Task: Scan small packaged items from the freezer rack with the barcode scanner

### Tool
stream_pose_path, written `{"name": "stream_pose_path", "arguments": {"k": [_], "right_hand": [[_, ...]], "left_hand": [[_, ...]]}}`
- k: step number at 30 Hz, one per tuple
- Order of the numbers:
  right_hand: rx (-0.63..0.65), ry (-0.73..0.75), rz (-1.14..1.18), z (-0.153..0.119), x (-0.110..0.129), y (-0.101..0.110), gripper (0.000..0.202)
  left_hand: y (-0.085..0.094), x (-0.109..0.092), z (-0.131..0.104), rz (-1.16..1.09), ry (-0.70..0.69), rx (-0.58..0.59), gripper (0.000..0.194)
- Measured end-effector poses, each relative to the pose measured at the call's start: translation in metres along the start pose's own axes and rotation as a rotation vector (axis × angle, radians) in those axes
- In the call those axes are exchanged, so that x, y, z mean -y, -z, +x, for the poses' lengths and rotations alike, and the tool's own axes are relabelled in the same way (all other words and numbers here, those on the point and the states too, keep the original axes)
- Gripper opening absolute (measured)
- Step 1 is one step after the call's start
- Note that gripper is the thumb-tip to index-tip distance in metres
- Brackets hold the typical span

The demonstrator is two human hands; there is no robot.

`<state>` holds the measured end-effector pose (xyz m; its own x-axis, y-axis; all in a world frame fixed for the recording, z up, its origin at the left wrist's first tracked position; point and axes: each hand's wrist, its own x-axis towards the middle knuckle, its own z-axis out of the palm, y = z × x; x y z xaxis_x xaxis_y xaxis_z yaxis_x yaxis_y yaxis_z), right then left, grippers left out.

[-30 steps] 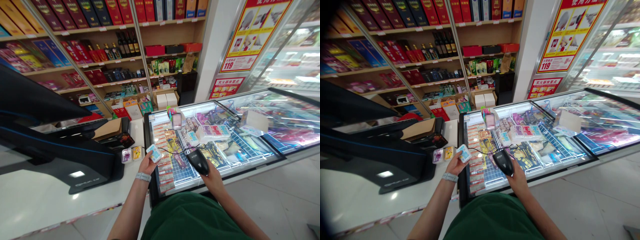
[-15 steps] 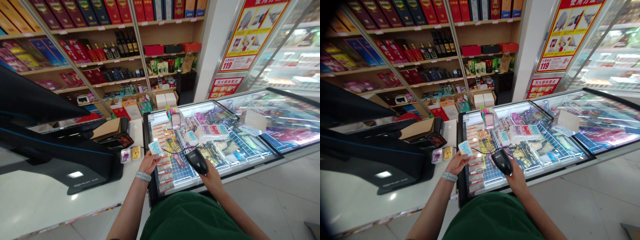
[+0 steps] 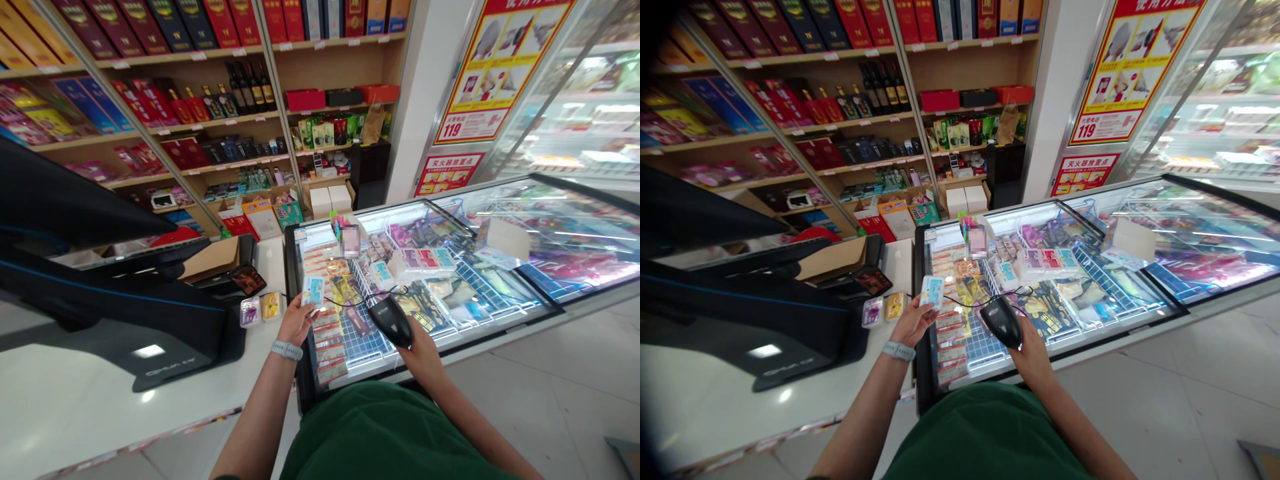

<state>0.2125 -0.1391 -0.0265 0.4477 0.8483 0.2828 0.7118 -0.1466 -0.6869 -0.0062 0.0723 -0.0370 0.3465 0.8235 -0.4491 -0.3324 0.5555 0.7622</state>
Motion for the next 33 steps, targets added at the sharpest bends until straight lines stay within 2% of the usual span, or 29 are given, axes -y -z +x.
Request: {"name": "stream_pose_path", "arguments": {"k": [6,13,16,21,33], "right_hand": [[0.022,0.001,0.006,0.002,0.005,0.002,0.029],[0.026,0.011,0.019,0.004,0.007,0.004,0.032],[0.032,0.017,0.023,0.005,0.007,0.005,0.032],[0.055,-0.012,0.021,0.007,0.010,0.007,0.030],[0.126,0.004,0.008,0.020,0.011,0.014,0.038]], "left_hand": [[-0.010,-0.003,-0.002,0.043,-0.074,0.078,0.046],[-0.024,-0.006,0.002,0.067,-0.162,-0.011,0.040],[-0.025,-0.007,0.006,0.082,-0.175,0.000,0.037],[-0.028,-0.009,0.014,0.102,-0.191,0.009,0.043],[-0.046,-0.009,0.030,0.101,-0.280,0.005,0.043]]}}
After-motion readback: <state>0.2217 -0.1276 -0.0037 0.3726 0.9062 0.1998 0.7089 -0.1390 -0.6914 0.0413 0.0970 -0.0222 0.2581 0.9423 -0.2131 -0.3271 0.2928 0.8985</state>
